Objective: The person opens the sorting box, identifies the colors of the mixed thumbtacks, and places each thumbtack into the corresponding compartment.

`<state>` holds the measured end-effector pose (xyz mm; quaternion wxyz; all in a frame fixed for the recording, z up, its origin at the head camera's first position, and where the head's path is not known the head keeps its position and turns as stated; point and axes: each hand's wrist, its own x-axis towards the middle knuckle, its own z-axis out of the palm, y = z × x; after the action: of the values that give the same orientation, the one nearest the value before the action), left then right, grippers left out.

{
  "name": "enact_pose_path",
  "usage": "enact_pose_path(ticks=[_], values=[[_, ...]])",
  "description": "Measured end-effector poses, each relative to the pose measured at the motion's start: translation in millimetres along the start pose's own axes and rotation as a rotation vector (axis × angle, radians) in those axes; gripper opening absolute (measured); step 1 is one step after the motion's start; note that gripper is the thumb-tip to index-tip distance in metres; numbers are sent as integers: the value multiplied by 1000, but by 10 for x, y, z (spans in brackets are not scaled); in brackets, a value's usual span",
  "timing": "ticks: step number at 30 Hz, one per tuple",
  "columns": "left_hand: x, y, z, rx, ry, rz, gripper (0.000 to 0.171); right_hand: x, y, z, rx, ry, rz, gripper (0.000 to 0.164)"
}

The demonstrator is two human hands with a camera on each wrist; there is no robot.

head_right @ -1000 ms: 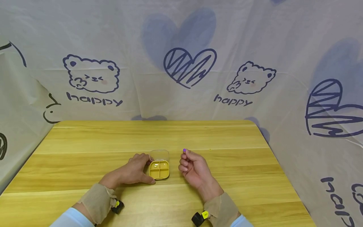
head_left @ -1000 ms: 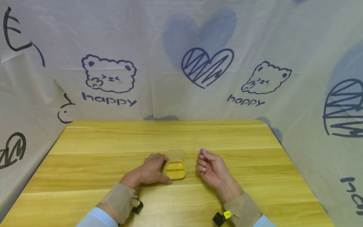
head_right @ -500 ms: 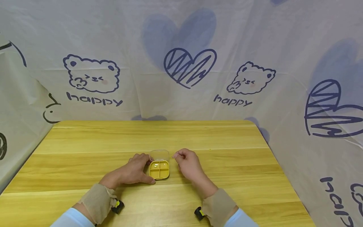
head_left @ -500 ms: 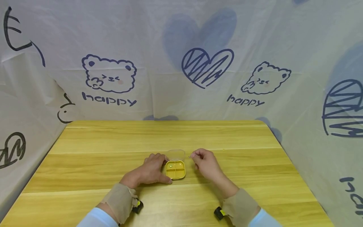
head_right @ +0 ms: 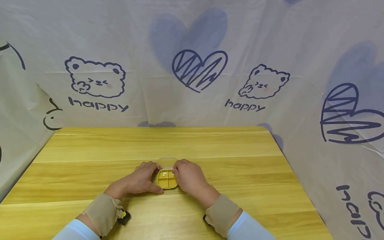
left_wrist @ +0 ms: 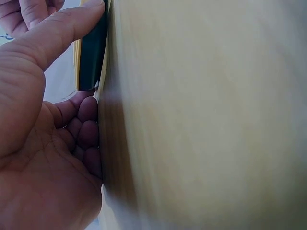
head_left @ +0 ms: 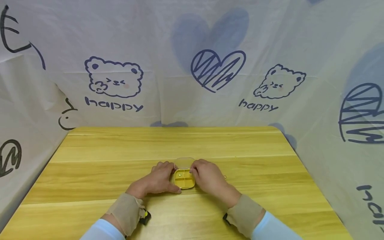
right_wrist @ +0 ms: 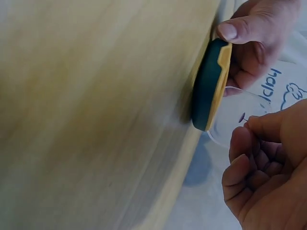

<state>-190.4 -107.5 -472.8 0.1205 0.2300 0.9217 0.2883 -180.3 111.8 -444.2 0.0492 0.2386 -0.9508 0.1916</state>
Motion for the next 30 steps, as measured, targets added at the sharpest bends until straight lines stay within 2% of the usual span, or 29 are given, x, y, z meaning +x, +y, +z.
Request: enact_pose_path(ticks=[4, 12, 18, 24, 30], values=[[5, -6, -3, 4, -4, 0, 73, 33, 1, 50, -48, -19, -17, 13], [8, -12, -7, 7, -1, 3, 73, 67, -11, 112, -77, -74, -31, 14], [4, -7, -17, 3, -4, 9, 73, 88, -2, 156, -104, -79, -39, 13], [-3, -2, -30, 8, -6, 2, 73, 98, 6, 148, -81, -88, -18, 13], [-3, 10, -31, 7, 1, 3, 73, 36, 80, 45, -28, -103, 37, 12]])
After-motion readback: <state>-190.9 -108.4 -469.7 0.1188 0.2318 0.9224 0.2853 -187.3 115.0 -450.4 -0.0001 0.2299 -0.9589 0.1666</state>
